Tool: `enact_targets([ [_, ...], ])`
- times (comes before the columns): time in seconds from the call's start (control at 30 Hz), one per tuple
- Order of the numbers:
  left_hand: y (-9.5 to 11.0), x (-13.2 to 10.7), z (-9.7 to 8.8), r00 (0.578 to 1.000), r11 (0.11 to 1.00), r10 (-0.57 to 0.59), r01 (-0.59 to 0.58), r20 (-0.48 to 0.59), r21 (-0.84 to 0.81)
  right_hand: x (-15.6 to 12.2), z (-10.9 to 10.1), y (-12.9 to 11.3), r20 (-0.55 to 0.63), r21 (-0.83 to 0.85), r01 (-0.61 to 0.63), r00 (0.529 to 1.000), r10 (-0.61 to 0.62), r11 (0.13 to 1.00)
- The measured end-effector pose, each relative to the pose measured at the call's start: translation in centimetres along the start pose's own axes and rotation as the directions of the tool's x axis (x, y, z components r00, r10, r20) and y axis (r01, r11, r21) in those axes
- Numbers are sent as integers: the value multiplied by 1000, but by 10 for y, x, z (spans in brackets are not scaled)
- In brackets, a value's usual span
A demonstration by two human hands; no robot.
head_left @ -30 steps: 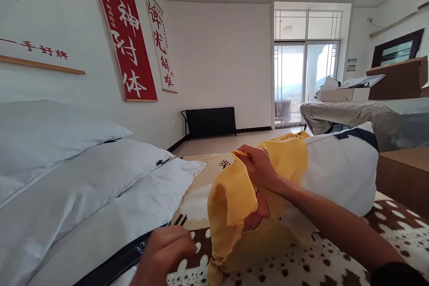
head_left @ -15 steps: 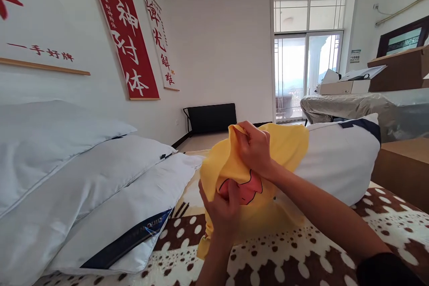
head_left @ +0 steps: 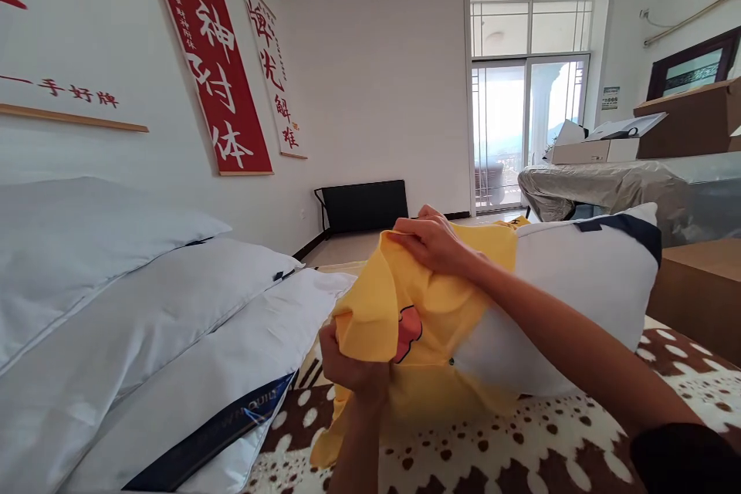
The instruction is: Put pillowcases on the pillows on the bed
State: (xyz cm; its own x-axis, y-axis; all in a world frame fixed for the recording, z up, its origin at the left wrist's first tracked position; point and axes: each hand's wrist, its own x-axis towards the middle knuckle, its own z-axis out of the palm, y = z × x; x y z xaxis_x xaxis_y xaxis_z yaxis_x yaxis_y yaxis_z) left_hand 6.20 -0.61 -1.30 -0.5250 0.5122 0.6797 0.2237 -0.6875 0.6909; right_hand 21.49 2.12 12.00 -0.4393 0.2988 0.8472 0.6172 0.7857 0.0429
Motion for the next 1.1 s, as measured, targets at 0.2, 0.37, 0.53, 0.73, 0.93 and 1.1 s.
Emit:
enact_targets([
  [0.2, -16, 28, -17, 942, 977, 196, -165, -271, 132, 4, -8, 16, 234, -5, -105, 967, 103, 994],
  [0.37, -53, 42, -33, 979, 984, 165, -156, -123, 82, -4, -1, 24, 297, -95, -21, 954, 48, 995],
  [0.53, -35, 50, -42, 967, 972, 225, -231, 120, 36, -7, 10, 15, 347, -29, 114, 933, -97, 993],
  [0.73, 0, 62, -41, 895, 927, 292, -352, 336, 132, -6, 39, -31, 298, -30, 186, 939, -169, 982],
  [0.93, -7, 61, -57, 923, 966, 204, -243, 325, 84, -11, 57, -25, 196, 22, 229, 954, -228, 973],
  [1.1, -26, 64, -70, 824, 977, -159, 209, 543, -31, -2, 54, -11, 179, 94, 106, 976, -121, 990],
])
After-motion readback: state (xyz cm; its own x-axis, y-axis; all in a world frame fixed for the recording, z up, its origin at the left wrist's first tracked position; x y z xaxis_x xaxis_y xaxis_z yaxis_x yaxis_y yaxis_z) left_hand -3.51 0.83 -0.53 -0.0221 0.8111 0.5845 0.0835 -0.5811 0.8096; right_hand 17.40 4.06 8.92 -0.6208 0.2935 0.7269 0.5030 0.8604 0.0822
